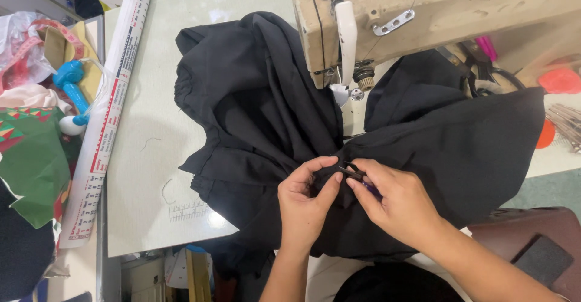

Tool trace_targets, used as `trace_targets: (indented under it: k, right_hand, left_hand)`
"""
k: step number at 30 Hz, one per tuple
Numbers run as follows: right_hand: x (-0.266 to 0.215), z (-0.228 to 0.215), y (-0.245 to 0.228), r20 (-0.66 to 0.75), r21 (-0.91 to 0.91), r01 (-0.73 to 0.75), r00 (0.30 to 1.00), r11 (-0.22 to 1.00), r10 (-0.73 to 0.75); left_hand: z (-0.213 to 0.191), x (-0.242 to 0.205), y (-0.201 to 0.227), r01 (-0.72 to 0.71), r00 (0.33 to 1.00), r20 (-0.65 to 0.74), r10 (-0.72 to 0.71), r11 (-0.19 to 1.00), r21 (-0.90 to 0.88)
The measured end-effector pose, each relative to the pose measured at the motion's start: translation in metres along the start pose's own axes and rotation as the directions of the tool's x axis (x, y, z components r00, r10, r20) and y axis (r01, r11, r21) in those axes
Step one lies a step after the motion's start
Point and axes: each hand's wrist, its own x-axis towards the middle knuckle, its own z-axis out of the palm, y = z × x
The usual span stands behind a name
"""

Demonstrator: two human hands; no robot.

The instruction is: Trimming loose threads from a black garment using thread snips at a sewing workstation.

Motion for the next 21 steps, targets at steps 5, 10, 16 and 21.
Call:
trace_targets:
  k: [5,10,16,21]
  right_hand:
    - [-0.001,0.004,0.001,0.000,0.020,-0.044,0.999,0.999,0.044]
    - [0.000,0.005,0.001,-0.005,-0.002,0.004,1.000,1.000,-0.004]
    - [0.008,-0.008,-0.002,0.045,-0.101,0.111,0.993,0.989,-0.107]
    - [0.009,-0.010,-0.003,0.089,-0.126,0.096,0.992,0.987,-0.085]
  left_hand:
    - [0.000,0.001,0.003,0.024,1.000,-0.009,-0.024,0.998,0.057]
    - [-0.003,0.002,0.001,0.037,0.999,0.000,-0.037,0.997,0.064]
    - [-0.003,0.003,-0.001,0.014,1.000,0.010,-0.015,0.998,0.055]
    - [-0.004,0.003,0.001,0.005,1.000,0.023,-0.007,0.996,0.086]
